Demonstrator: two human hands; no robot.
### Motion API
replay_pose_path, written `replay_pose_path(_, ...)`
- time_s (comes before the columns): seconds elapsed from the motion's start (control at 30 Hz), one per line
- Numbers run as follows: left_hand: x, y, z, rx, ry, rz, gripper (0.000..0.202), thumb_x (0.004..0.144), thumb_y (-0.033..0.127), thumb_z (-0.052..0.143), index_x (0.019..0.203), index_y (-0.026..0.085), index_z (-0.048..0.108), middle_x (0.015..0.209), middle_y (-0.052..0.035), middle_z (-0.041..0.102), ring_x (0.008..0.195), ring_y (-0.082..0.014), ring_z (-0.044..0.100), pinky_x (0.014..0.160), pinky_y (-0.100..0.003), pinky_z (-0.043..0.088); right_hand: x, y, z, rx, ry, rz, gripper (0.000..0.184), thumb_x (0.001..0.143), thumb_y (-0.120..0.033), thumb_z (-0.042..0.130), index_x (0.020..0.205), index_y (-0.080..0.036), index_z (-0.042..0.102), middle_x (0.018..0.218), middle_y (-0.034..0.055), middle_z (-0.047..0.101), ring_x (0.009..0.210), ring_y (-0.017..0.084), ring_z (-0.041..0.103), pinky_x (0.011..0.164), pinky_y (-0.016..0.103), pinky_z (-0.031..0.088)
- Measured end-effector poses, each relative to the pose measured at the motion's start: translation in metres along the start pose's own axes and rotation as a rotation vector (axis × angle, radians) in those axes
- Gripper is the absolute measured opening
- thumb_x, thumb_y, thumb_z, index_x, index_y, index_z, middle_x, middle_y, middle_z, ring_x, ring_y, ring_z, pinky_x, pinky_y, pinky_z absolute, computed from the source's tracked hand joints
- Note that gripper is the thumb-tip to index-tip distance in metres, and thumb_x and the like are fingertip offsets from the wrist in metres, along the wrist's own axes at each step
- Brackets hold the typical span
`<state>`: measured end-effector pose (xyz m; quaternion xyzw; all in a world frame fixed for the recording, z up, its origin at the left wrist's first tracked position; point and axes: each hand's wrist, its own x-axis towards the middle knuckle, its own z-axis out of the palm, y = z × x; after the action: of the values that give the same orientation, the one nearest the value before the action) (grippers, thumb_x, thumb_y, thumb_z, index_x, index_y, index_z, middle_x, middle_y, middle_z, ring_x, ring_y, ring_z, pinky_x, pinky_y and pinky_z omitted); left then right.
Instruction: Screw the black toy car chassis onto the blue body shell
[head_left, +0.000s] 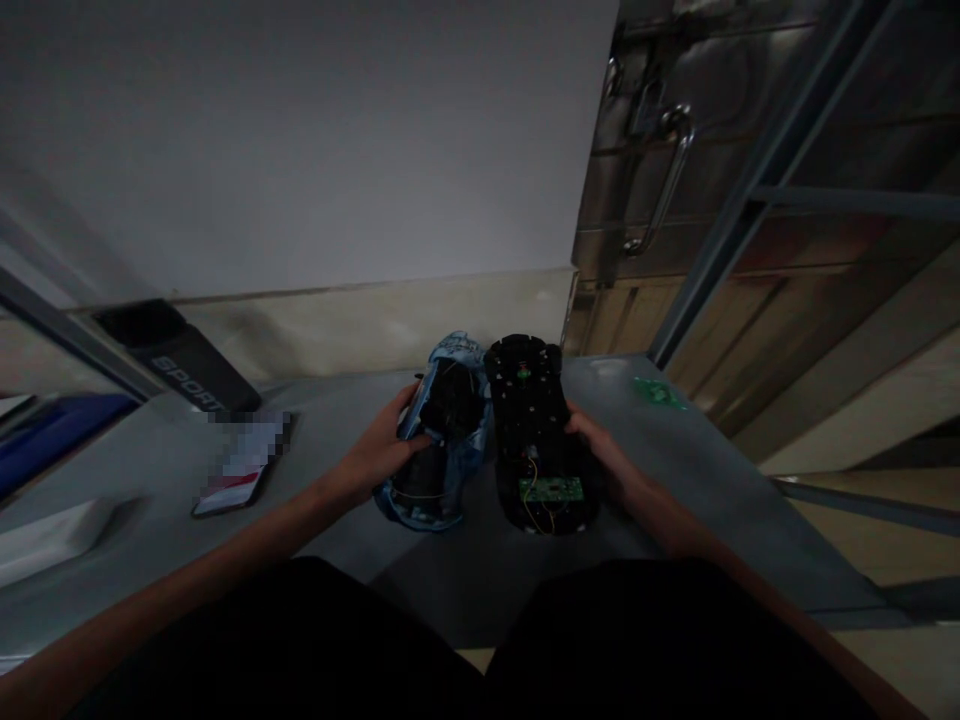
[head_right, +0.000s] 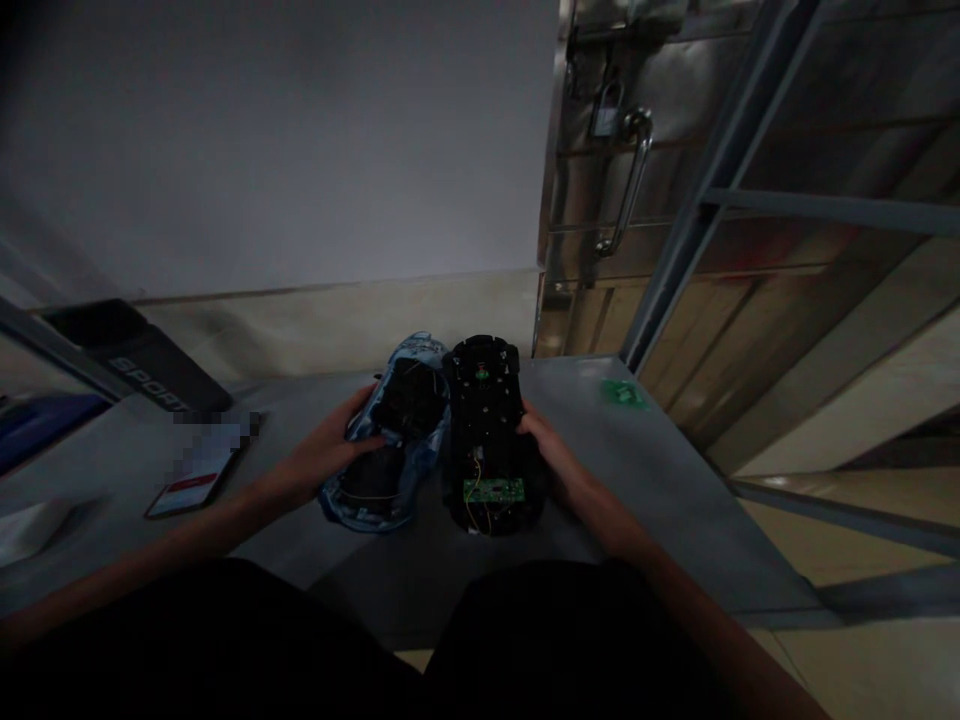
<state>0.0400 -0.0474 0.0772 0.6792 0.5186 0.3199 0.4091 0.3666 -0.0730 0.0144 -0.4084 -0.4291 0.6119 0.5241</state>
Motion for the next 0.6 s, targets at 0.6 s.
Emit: replay_pose_path(0.6, -0.017, 0.052, -0.032, 0.714, 0.045, 0.471, 0.088, 0.094, 0.014, 0.059, 0.178, 0.028, 0.039, 0.177, -0.0161, 0.056, 0.159, -0.0374, 0.062, 0.132, -0.061, 0.051, -0.003, -0.015, -0.007, 0.027, 0.095, -0.131, 0.022, 0.072, -0.046, 0.079, 0.087, -0.036, 0.066, 0.078, -0.0018, 0.060, 0.072, 0.024, 0.054, 0.071, 0.038, 0.054)
